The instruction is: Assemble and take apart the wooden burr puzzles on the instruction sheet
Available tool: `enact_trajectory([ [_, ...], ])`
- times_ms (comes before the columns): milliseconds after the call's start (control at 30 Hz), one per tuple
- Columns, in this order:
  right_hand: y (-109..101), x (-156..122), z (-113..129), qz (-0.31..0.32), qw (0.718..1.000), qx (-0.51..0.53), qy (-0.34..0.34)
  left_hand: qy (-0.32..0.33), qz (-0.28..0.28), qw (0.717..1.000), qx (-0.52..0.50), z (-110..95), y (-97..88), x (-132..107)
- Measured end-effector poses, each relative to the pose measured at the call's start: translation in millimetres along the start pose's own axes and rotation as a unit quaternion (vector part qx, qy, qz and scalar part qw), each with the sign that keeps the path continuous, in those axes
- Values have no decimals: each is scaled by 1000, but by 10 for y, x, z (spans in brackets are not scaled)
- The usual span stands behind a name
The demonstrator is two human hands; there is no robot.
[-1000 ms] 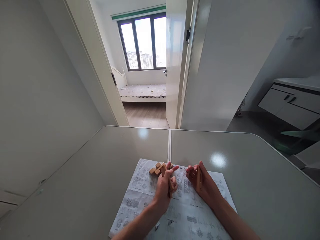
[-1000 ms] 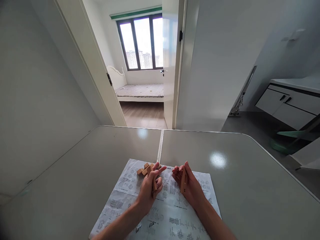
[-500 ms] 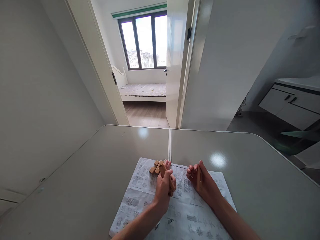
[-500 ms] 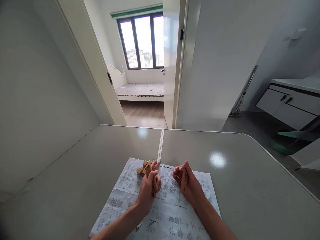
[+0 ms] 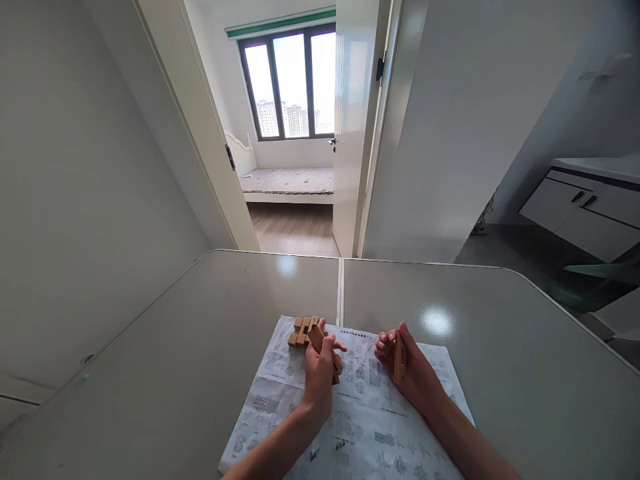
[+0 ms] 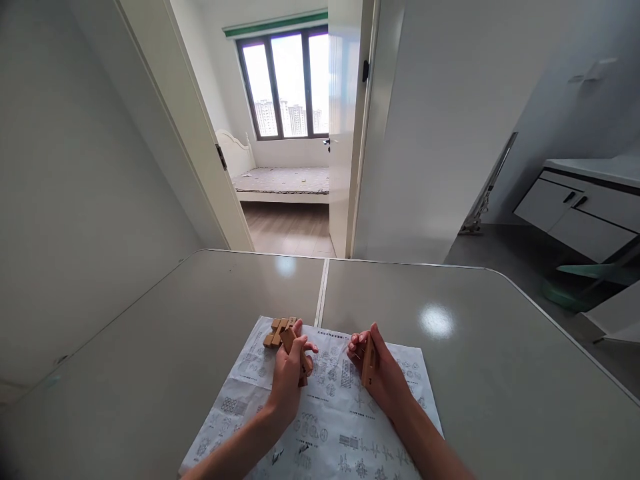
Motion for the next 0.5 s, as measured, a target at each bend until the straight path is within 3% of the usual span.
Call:
enact_trajectory([
  [500, -36, 17, -18, 7, 1000, -4, 1, 53, 90, 994, 10, 94, 56, -46],
])
Point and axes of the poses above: each hand's wrist, its own x-axis towards the middle knuckle, its own y-axis out of the palm, z = x × y, the point moved 1 cm from there along x, towards the middle knuckle, and after that the axes turned 11 degrees about -z, right-handed, at the moved point
